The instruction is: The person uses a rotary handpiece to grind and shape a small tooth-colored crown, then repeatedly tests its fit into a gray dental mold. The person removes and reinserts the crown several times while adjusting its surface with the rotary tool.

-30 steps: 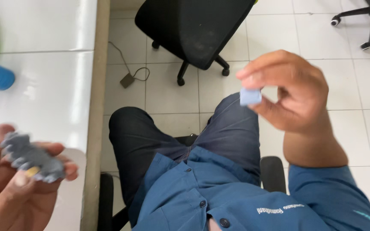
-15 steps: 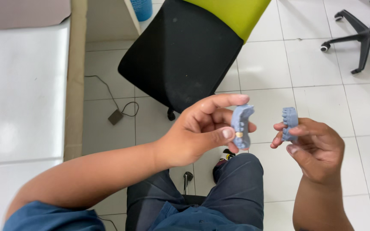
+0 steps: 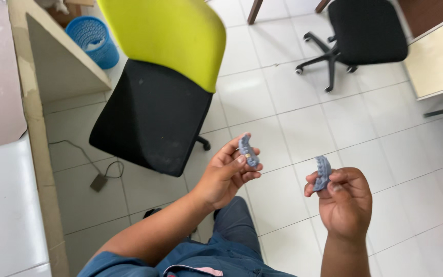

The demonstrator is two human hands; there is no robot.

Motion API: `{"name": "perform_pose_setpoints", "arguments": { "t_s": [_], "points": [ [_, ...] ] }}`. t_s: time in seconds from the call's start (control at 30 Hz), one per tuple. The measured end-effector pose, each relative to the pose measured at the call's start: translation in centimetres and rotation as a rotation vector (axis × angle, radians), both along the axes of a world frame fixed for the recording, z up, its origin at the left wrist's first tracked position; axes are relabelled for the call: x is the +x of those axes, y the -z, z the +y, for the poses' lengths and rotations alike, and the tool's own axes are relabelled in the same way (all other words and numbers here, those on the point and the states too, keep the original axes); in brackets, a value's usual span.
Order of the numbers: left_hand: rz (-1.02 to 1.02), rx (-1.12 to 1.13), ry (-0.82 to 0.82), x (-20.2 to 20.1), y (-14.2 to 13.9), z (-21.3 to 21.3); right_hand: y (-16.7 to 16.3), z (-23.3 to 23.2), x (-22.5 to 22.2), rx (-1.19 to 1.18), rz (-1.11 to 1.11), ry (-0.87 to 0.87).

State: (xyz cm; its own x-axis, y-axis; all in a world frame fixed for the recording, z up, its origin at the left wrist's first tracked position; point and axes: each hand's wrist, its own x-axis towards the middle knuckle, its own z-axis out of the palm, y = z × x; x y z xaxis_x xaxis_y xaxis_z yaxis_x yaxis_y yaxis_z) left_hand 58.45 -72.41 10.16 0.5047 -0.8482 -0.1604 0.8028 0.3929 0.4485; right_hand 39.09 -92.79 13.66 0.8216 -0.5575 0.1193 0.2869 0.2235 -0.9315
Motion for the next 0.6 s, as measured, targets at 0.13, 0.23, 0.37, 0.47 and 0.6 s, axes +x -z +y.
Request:
{"name": "perform_pose_setpoints", "arguments": {
  "t_s": [0.13,0.23,0.37,0.47,0.6],
  "points": [
    [-0.039,-0.007,-0.005,-0.2,-7.9,-3.6,-10.4,-2.5,-0.5,-0.235,-0.019,-0.066],
    [-0.101,-0.044,-0.071,-0.1,-12.6,-5.6,-15.3,-5.2,1.1,-0.375,0.075,-0.202],
    [-0.243,-0.125,-0.172,0.5,-16.1,-6.5,-18.8,-7.3,3.8,-0.536,0.094,-0.336],
    [-0.341,-0.096,-0.255,2.7,-17.2,-6.4,-19.7,-7.8,8.3,-0.587,-0.011,-0.385],
    [-0.349,-0.076,-0.412,6.9,-16.9,-6.6,-20.8,-8.7,15.8,-0.53,-0.046,-0.556]
  ]
}}
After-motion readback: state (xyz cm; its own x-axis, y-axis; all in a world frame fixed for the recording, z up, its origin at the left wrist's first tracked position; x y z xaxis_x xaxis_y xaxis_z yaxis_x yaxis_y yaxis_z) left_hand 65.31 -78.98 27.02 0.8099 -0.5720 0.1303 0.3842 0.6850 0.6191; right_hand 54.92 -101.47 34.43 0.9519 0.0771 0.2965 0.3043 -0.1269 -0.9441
